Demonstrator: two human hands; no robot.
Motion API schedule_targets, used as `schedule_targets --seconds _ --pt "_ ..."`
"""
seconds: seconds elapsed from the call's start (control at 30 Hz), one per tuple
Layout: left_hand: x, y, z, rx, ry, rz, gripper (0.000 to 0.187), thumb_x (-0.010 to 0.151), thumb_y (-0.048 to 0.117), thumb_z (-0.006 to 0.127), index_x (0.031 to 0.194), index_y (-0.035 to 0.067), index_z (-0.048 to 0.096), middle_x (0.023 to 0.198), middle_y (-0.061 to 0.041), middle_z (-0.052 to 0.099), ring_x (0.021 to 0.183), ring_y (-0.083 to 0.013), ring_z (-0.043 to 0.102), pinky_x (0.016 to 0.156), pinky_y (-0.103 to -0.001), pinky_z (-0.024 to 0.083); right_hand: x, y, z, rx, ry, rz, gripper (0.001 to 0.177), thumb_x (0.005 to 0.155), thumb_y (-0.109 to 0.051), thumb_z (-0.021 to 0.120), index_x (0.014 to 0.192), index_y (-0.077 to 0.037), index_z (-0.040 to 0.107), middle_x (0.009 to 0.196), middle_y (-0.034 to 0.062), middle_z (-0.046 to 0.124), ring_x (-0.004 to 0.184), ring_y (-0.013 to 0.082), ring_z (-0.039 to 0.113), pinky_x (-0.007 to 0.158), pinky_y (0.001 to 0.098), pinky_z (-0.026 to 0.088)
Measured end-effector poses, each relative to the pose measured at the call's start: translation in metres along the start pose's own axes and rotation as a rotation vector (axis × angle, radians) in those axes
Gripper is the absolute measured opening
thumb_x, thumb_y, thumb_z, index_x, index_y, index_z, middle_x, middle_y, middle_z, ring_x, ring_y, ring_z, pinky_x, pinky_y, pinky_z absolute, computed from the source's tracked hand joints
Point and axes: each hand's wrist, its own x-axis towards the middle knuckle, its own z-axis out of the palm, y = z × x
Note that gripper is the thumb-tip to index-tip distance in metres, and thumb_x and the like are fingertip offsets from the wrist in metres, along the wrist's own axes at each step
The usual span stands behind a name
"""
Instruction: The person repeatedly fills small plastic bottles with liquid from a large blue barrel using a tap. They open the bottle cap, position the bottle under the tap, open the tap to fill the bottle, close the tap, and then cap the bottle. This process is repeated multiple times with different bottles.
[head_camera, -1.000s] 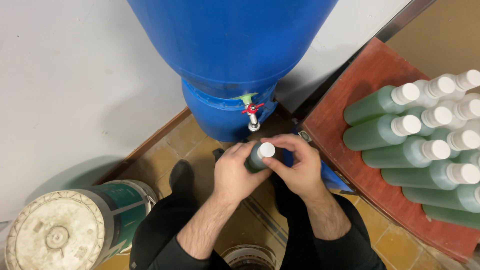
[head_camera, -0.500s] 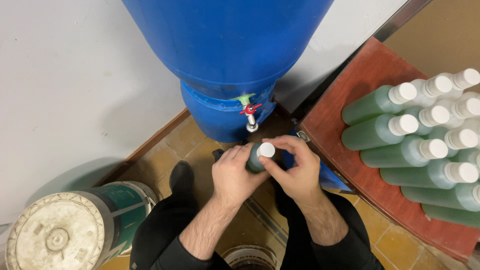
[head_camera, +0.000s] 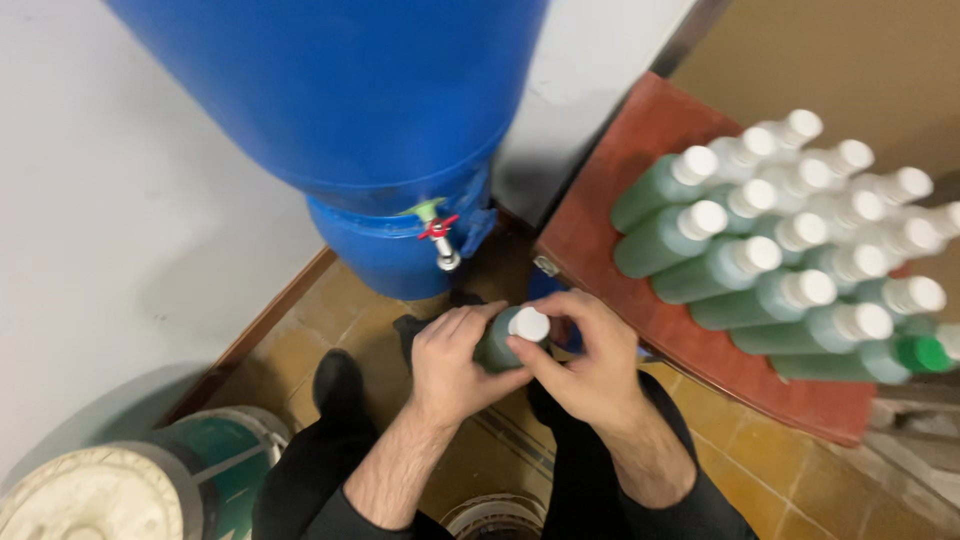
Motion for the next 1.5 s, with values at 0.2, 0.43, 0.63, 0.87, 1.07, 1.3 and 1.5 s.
schedule_targets --seconds 0.2,0.43,0.63,0.87,1.07,1.3,1.5 --pt "-0.017 -0.026 0.014 -0.183 -0.062 -0.027 0.047 0.090 0.057 0.089 0.109 0.015 0.084 0.083 -0.005 0.081 0.078 -0.0312 0.082 0.074 -0.049 0.066 -0.001 -0.042 -0.093 -0.035 0.179 -0.051 0.046 0.081 0.001 0.103 0.113 0.004 0.070 0.105 0.0199 0.084 0.083 0.0249 0.079 0.061 0.0257 0.055" --pt "-0.022 -0.027 0.026 0.049 0.022 -0.035 0.026 0.099 0.043 0.085 0.087 0.021 0.077 0.076 0.010 0.075 0.069 -0.0135 0.073 0.063 -0.034 0.054 0.012 -0.077 -0.241 -0.377 0.482 0.090 0.053 0.105 -0.011 0.102 0.141 -0.003 0.063 0.134 0.0170 0.074 0.124 0.0262 0.080 0.104 0.0333 0.067" --pt "-0.021 -0.030 0.027 0.023 -0.002 -0.067 0.028 0.105 0.038 0.082 0.085 0.020 0.077 0.075 0.008 0.073 0.070 -0.0139 0.071 0.068 -0.033 0.054 0.029 -0.047 -0.352 -0.532 0.359 0.082 0.044 0.132 -0.001 0.089 0.158 -0.002 0.053 0.147 0.0182 0.066 0.125 0.0233 0.064 0.106 0.0301 0.049" --pt "-0.023 -0.034 0.035 0.045 0.013 -0.052 0.030 0.106 0.034 0.082 0.082 0.017 0.076 0.077 0.007 0.075 0.072 -0.0146 0.072 0.067 -0.033 0.053 0.048 -0.024 -0.387 -0.973 0.197 0.055 0.042 0.122 0.004 0.099 0.144 0.010 0.064 0.127 0.0266 0.078 0.103 0.0323 0.076 0.089 0.0434 0.062" --pt "-0.027 -0.043 0.037 0.083 -0.038 -0.117 0.032 0.106 0.039 0.080 0.082 0.018 0.077 0.078 0.009 0.077 0.074 -0.0134 0.073 0.067 -0.034 0.055 0.045 0.015 -0.388 -0.941 0.199 0.331 0.040 0.109 -0.013 0.097 0.131 -0.009 0.064 0.111 0.0069 0.075 0.092 0.0200 0.069 0.086 0.0387 0.056" --pt "-0.026 -0.046 0.035 0.122 -0.013 -0.105 0.031 0.107 0.037 0.081 0.082 0.019 0.077 0.078 0.009 0.076 0.075 -0.0145 0.073 0.065 -0.035 0.053 0.034 0.046 -0.377 -0.915 0.198 0.428 0.044 0.102 -0.022 0.102 0.122 -0.013 0.065 0.093 0.0006 0.071 0.081 0.0145 0.064 0.080 0.0345 0.052" --pt "-0.028 -0.048 0.035 0.110 -0.019 -0.124 0.030 0.108 0.037 0.080 0.085 0.018 0.077 0.079 0.007 0.076 0.074 -0.0159 0.073 0.069 -0.036 0.054 0.030 0.052 -0.363 -0.995 0.146 0.498 0.045 0.098 -0.034 0.103 0.118 -0.014 0.068 0.098 0.0018 0.074 0.083 0.0203 0.067 0.077 0.0406 0.054"
